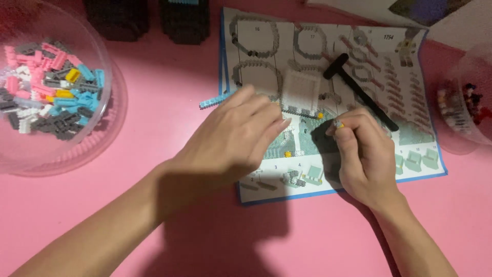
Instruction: Assembling a model using small nanoblocks by following printed instructions on a tabletop.
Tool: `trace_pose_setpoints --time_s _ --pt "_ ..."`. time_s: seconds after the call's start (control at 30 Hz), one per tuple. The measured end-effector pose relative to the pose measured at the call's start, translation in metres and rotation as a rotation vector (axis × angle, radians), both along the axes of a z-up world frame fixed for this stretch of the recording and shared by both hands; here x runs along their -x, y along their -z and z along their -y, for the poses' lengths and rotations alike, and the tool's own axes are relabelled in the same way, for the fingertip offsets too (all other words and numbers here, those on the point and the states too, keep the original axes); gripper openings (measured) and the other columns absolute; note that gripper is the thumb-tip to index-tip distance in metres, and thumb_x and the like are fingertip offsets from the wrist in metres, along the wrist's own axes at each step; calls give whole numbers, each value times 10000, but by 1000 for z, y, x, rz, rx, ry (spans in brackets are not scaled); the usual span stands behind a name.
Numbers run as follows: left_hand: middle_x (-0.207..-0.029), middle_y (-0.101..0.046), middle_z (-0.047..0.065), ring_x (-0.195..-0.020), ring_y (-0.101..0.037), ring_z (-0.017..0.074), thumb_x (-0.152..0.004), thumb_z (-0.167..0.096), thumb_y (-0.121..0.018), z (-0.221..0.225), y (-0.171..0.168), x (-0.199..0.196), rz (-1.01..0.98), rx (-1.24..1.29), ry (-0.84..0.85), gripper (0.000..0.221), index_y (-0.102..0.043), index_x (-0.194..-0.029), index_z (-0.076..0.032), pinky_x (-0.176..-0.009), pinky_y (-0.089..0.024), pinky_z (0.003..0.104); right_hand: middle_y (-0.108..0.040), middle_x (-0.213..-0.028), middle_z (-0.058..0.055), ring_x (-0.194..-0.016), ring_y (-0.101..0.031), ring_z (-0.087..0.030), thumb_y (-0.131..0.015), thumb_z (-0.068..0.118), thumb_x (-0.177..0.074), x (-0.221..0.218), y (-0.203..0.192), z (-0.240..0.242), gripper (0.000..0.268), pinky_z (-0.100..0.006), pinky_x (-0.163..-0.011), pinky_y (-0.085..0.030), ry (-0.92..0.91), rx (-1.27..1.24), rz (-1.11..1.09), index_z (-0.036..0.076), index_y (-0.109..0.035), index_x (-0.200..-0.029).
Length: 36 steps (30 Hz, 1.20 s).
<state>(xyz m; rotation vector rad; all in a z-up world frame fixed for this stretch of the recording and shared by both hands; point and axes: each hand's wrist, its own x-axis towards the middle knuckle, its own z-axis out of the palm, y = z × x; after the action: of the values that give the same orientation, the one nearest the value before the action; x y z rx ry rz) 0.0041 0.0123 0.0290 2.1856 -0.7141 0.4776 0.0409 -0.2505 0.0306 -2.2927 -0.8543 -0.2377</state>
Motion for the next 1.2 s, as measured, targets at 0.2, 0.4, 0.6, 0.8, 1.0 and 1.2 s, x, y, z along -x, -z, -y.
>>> trace_pose_setpoints --time_s 0.2,0.4,0.6,0.8,1.0,1.2 --pt "-793 -475 77 -784 -374 256 -1124 -126 -499 6 -17 6 -54 176 37 311 -468 -827 -38 -749 -354 415 -635 -876 -94 -787 -604 -215 -438 144 -1153 3 2 1 256 -331 -765 -463 -59 -51 -43 0 -572 -988" --pt "-700 -646 -37 -609 -495 37 -1042 -290 -649 22 -37 13 -656 785 -50 322 -730 -799 -94 -541 -387 216 -676 -884 -111 -788 -641 -245 -498 89 -1084 8 -13 -5 197 -342 -761 -487 -152 -40 -10 -2 -644 -990" --pt "-1124 -818 233 -919 -758 230 -946 -232 -699 20 -41 5 -1052 1400 15 228 -739 -983 -10 -969 -663 408 -618 -844 -108 -719 -536 -235 -596 61 -1052 8 -7 -3 82 -323 -707 -420 -208 -79 54 -12 -627 -1029" --pt "-1271 -736 289 -1185 -717 353 -1025 -157 -532 26 -80 7 -1358 1483 -273 358 -665 -1202 124 -1115 -591 437 -696 -885 -101 -737 -605 -208 -703 60 -1005 7 -8 -5 69 -292 -705 -468 -225 -90 86 1 -672 -1024" --pt "-546 -327 -87 -517 -268 53 -965 -249 -792 34 -25 18 -778 669 -130 122 -752 -1025 -151 -473 -243 268 -647 -818 -120 -684 -518 -267 -684 46 -1009 6 -9 -5 82 -365 -692 -426 -290 -78 164 -31 -654 -1010" --pt "-678 -493 45 -613 -453 180 -1088 -185 -615 24 -7 19 -148 270 177 262 -786 -1273 -112 -603 -355 338 -674 -844 -121 -680 -532 -283 -554 73 -1061 10 -10 -4 179 -377 -678 -445 -406 -95 85 -58 -675 -1043"
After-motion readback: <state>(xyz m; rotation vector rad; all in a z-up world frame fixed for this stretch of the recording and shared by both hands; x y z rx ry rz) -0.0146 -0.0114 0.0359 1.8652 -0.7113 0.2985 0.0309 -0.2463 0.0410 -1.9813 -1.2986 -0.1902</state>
